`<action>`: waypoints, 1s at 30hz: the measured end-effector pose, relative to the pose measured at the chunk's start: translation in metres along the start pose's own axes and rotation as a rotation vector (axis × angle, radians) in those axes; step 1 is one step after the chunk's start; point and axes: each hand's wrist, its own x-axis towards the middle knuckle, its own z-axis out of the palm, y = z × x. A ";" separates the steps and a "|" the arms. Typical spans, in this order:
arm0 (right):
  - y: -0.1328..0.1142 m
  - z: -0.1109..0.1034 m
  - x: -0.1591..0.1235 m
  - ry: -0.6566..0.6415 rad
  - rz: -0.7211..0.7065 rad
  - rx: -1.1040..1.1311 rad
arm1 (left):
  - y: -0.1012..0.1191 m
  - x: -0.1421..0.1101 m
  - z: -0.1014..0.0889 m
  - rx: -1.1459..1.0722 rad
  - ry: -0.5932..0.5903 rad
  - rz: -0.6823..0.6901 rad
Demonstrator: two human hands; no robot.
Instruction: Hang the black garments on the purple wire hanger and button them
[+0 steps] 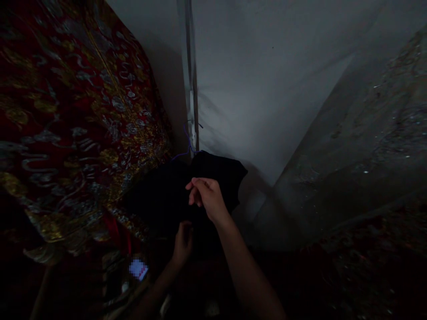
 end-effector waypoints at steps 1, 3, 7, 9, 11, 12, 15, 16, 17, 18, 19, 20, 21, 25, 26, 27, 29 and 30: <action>0.004 0.002 0.000 -0.001 0.002 -0.006 | 0.009 0.008 -0.006 -0.009 -0.030 0.001; 0.012 0.005 -0.002 -0.003 0.003 -0.028 | 0.039 0.030 -0.024 -0.023 -0.054 0.027; 0.016 0.012 -0.006 -0.020 -0.034 -0.133 | 0.121 0.091 -0.066 -0.002 0.099 0.299; 0.014 0.016 -0.006 -0.019 -0.069 -0.191 | 0.152 0.119 -0.080 0.065 0.007 0.468; 0.014 0.018 -0.003 0.003 -0.107 -0.244 | 0.168 0.138 -0.087 0.120 -0.068 0.551; 0.015 0.017 0.000 0.021 -0.124 -0.268 | 0.171 0.144 -0.088 0.148 -0.093 0.567; 0.031 0.014 0.014 0.062 -0.142 -0.348 | 0.172 0.153 -0.086 0.232 -0.126 0.585; 0.038 0.012 0.020 0.071 -0.134 -0.389 | 0.172 0.155 -0.086 0.250 -0.123 0.596; 0.047 0.010 0.025 0.078 -0.119 -0.434 | 0.174 0.157 -0.088 0.260 -0.107 0.610; 0.055 0.009 0.028 0.083 -0.097 -0.478 | 0.177 0.159 -0.091 0.259 -0.077 0.625; 0.064 0.007 0.031 0.089 -0.071 -0.514 | 0.180 0.162 -0.096 0.246 -0.031 0.635; 0.073 0.006 0.031 0.095 -0.042 -0.536 | 0.182 0.164 -0.103 0.221 0.028 0.628; 0.081 0.005 0.029 0.096 -0.014 -0.541 | 0.182 0.167 -0.111 0.184 0.105 0.599; 0.105 0.001 0.004 -0.001 0.056 -0.439 | 0.153 0.172 -0.145 -0.172 0.518 0.243; 0.109 0.001 -0.005 -0.050 0.069 -0.402 | 0.138 0.170 -0.151 -0.323 0.607 0.112; 0.112 0.001 -0.014 -0.092 0.084 -0.367 | 0.122 0.167 -0.155 -0.498 0.661 -0.036; 0.115 0.001 -0.030 -0.128 0.120 -0.307 | 0.091 0.154 -0.154 -0.802 0.643 -0.349; 0.115 0.001 -0.037 -0.114 0.137 -0.280 | 0.077 0.145 -0.150 -0.904 0.597 -0.482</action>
